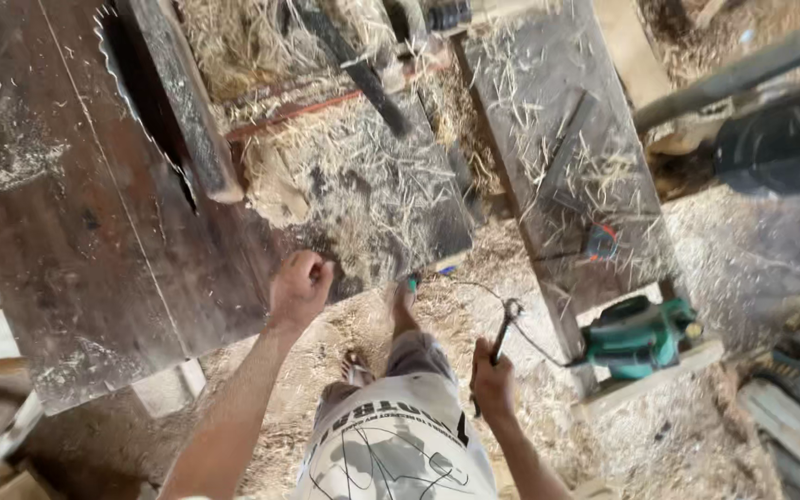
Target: The person adjusts a metal guide on a woodworking machine using a wrench and measures the gap with a tape measure. They repeatedly tighten the guide and re-measure to achieve a specific setting.
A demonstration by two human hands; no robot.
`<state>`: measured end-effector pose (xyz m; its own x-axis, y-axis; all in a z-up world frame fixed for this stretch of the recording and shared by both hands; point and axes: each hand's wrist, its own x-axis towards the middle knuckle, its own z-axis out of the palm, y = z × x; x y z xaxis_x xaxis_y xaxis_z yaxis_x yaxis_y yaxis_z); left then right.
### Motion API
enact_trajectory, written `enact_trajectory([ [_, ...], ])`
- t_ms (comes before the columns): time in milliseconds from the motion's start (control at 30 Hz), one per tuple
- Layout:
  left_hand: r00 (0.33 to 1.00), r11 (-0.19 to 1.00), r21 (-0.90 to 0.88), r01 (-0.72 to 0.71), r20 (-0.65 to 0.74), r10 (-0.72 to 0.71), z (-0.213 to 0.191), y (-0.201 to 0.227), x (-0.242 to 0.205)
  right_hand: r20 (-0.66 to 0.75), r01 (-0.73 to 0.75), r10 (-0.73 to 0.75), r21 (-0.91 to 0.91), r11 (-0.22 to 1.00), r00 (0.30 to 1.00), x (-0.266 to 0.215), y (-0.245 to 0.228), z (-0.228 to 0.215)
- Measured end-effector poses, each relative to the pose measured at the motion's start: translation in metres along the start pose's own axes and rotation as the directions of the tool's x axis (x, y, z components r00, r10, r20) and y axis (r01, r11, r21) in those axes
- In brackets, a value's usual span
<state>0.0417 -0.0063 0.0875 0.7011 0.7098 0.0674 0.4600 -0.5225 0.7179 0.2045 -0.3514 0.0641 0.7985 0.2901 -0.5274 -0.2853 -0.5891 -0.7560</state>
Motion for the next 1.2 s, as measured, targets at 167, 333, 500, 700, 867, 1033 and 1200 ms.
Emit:
enact_trajectory([
  [167,0.879,0.68,-0.556,0.477,0.301,-0.37,0.058,0.047,0.113,0.053,0.077,-0.067,-0.214,0.974,0.996,0.051,-0.026,-0.026],
  [333,0.774,0.156,-0.846,0.509,0.371,-0.514,0.089,0.08,0.242,0.116,0.102,-0.131,0.23,0.968,0.985,0.112,-0.121,-0.042],
  [500,0.74,-0.104,-0.891,0.442,0.428,-0.519,0.092,0.061,0.28,0.121,0.04,-0.077,0.285,0.958,0.99,0.131,-0.158,-0.053],
  [700,0.785,0.424,-0.764,0.486,0.169,-0.596,0.057,0.064,0.195,0.02,-0.091,0.088,0.254,0.963,0.996,0.137,-0.129,-0.071],
  [867,0.748,0.588,-0.461,0.664,0.415,-0.519,0.038,0.128,0.102,-0.028,-0.241,0.291,0.49,0.838,0.956,0.091,-0.086,-0.07],
  [1033,0.655,0.487,-0.516,0.704,0.737,-0.166,0.098,0.191,0.124,-0.102,-0.175,0.361,0.735,0.655,0.927,0.049,-0.061,-0.055],
  [1200,0.592,0.365,-0.513,0.777,0.793,-0.147,0.234,0.233,0.169,-0.144,-0.243,0.429,0.648,0.722,0.892,0.017,-0.022,-0.072],
])
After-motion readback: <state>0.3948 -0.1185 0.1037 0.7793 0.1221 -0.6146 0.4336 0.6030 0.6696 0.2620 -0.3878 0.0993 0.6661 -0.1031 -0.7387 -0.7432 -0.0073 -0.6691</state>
